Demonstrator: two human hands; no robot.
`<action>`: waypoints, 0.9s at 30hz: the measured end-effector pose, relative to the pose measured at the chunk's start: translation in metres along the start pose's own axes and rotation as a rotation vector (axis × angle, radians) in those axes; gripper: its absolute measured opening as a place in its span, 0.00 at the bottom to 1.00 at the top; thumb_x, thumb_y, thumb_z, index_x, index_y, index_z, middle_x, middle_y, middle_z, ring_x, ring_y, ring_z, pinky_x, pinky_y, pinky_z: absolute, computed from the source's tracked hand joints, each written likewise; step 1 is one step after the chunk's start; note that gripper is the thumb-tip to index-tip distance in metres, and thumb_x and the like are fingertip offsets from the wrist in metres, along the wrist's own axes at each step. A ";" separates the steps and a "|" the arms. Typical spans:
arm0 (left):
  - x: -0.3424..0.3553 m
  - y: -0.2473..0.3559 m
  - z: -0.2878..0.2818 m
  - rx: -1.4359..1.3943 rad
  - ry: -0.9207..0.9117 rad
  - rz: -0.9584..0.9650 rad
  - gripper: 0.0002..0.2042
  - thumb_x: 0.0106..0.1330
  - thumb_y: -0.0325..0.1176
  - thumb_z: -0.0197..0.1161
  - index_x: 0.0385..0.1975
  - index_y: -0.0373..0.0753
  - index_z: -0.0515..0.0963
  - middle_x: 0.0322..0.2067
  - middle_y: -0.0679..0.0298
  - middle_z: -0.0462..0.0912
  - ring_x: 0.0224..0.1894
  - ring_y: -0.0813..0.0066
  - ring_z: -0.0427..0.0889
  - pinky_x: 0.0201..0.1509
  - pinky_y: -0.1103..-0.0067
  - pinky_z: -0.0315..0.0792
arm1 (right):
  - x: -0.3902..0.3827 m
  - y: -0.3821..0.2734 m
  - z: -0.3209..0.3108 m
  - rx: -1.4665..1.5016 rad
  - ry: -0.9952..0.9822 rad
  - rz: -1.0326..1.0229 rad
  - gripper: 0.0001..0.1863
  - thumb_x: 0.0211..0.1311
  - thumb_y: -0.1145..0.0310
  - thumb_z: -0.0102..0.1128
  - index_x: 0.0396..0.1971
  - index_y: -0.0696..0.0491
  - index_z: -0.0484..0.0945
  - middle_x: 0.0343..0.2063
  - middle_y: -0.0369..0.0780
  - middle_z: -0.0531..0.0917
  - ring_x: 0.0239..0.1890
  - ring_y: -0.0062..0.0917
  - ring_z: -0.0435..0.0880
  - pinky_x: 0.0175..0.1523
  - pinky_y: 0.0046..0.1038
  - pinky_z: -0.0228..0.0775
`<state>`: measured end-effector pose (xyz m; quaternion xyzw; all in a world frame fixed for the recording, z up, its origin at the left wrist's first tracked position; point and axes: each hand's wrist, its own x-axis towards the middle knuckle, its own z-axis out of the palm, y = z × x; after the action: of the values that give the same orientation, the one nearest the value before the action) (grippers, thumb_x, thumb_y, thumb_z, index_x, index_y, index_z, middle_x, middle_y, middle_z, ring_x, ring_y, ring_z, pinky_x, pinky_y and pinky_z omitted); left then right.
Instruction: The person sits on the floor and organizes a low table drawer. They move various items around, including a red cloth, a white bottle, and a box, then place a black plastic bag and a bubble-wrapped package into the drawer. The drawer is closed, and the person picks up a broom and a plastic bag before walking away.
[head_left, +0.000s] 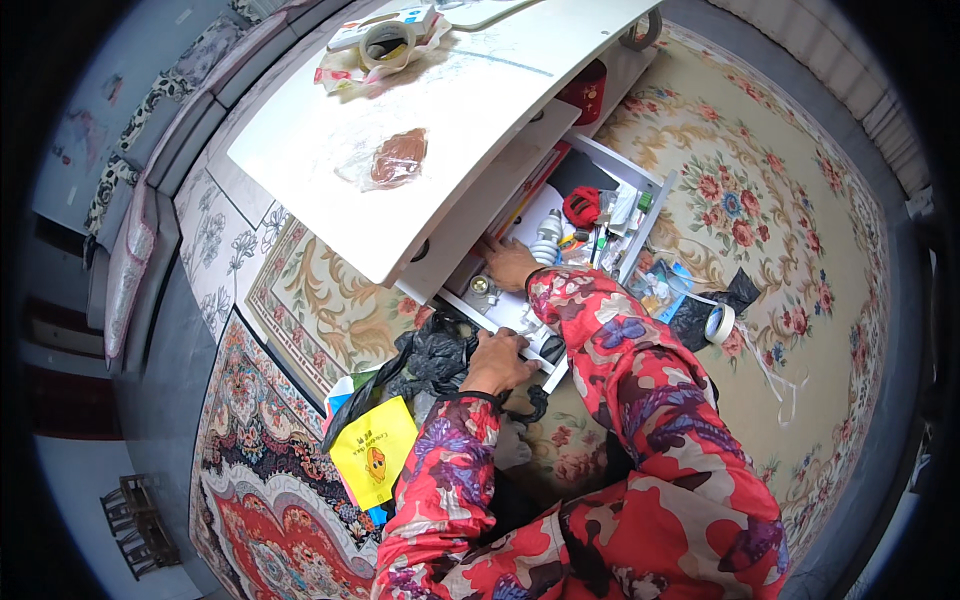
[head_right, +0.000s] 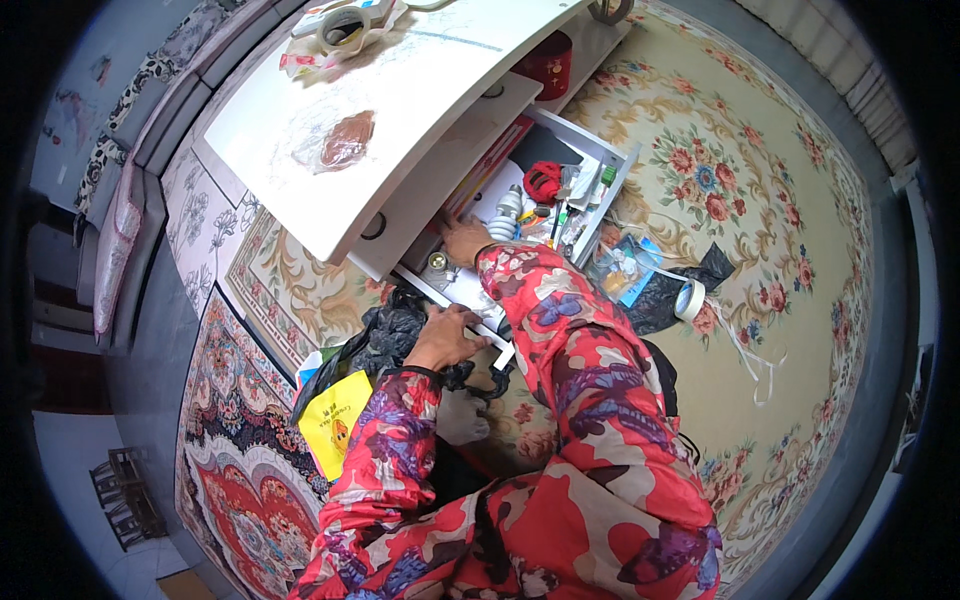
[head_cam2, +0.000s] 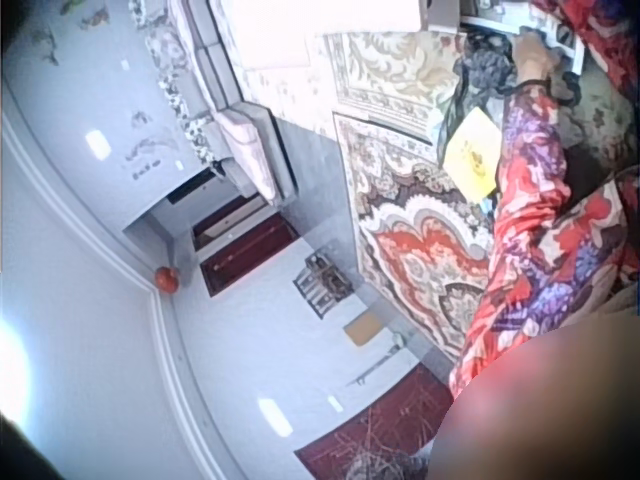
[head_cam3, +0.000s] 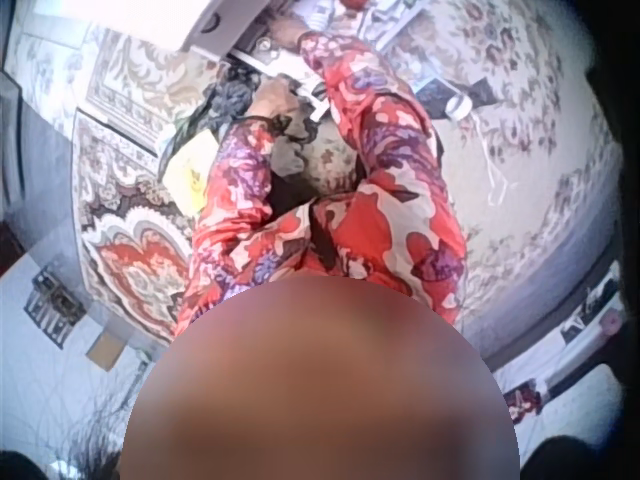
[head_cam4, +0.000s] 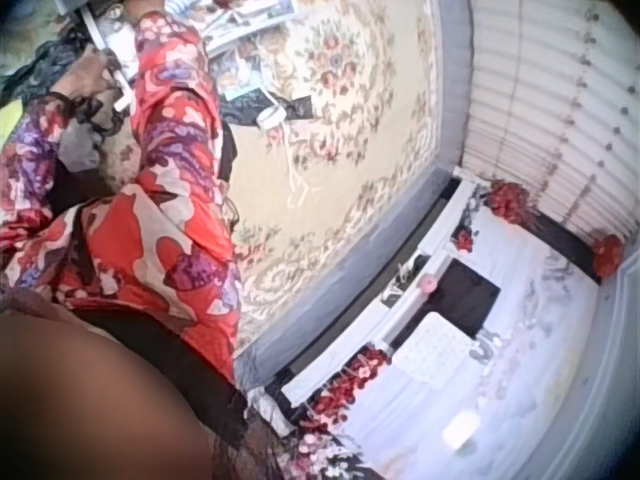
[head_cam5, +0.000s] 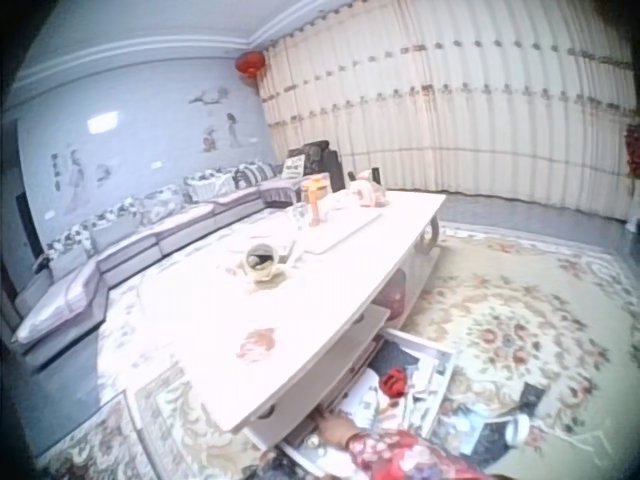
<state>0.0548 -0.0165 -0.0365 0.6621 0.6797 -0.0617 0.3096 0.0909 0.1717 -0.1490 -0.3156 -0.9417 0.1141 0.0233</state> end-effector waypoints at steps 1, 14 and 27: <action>0.000 0.000 -0.001 0.011 -0.008 0.018 0.25 0.55 0.52 0.62 0.49 0.45 0.77 0.53 0.60 0.73 0.55 0.53 0.66 0.60 0.69 0.61 | -0.004 0.000 -0.005 0.048 -0.003 0.035 0.32 0.57 0.62 0.51 0.63 0.51 0.57 0.62 0.49 0.60 0.58 0.44 0.68 0.57 0.47 0.62; -0.001 -0.010 -0.006 -0.240 0.134 -0.029 0.26 0.53 0.47 0.65 0.49 0.39 0.76 0.49 0.51 0.75 0.54 0.51 0.70 0.58 0.66 0.66 | -0.147 0.144 -0.228 0.637 -0.071 -0.042 0.23 0.64 0.60 0.50 0.55 0.58 0.69 0.46 0.43 0.79 0.47 0.28 0.78 0.53 0.25 0.67; 0.004 -0.004 -0.020 -0.339 0.501 -0.060 0.17 0.56 0.37 0.63 0.45 0.38 0.78 0.41 0.50 0.80 0.43 0.54 0.80 0.47 0.68 0.72 | -0.387 0.239 -0.124 0.263 0.107 0.652 0.14 0.54 0.70 0.57 0.42 0.52 0.77 0.31 0.45 0.82 0.34 0.32 0.81 0.42 0.30 0.72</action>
<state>0.0447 -0.0036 -0.0237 0.5754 0.7547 0.2088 0.2361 0.5558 0.1493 -0.0726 -0.5995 -0.7661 0.2191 0.0753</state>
